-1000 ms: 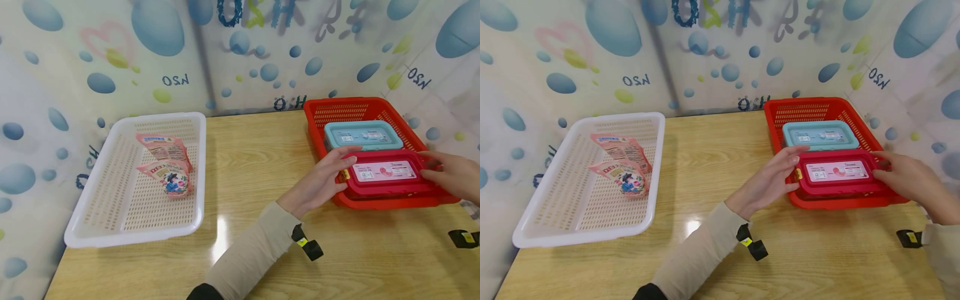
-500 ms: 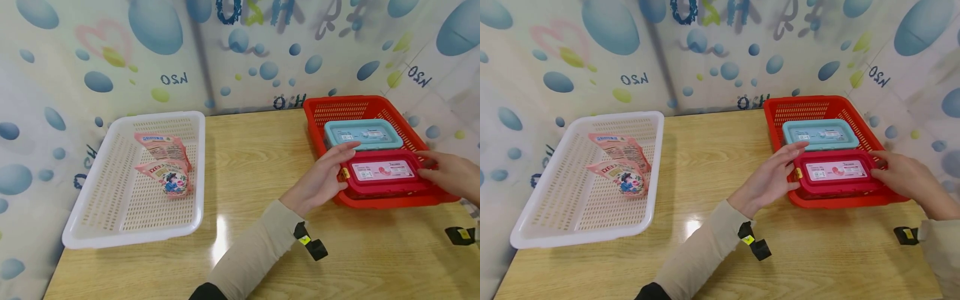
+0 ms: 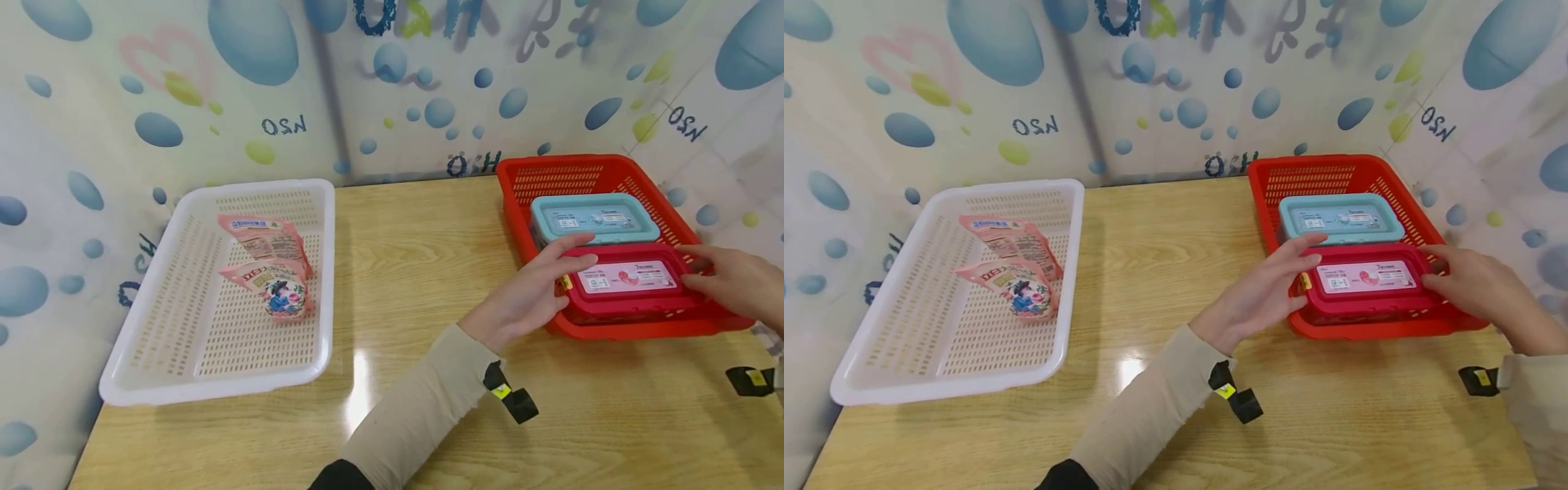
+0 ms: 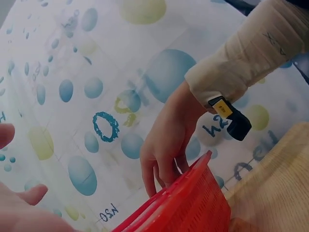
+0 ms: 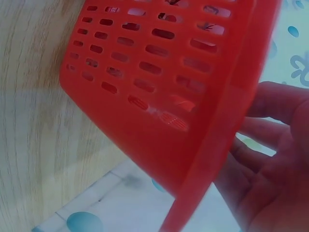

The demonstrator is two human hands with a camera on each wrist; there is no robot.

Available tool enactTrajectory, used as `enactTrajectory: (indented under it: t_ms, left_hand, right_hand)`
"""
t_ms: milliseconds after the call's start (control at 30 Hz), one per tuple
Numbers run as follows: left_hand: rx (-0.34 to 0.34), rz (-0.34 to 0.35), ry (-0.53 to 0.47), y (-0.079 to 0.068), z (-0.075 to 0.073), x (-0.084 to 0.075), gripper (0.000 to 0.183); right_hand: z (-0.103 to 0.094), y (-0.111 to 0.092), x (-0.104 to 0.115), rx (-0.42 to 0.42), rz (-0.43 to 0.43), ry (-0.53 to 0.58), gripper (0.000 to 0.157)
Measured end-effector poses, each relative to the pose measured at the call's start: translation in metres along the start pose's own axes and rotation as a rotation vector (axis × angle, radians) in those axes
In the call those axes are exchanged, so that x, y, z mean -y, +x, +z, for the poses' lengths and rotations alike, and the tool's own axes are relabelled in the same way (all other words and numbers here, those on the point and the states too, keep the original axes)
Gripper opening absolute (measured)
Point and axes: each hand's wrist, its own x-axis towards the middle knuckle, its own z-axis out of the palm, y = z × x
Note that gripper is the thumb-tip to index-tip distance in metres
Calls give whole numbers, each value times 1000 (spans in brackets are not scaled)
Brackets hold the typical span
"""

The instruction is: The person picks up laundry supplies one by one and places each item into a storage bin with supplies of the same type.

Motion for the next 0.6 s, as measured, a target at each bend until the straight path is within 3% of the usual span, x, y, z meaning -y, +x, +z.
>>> enactTrajectory:
  t_ms: [133, 600]
  left_hand:
    - [-11, -18, 76, -1, 4, 1, 38]
    - [-33, 1, 43, 2, 4, 1, 36]
  right_hand:
    - [0, 0, 0, 3, -5, 3, 73]
    - [-1, 5, -4, 26, -20, 16, 76]
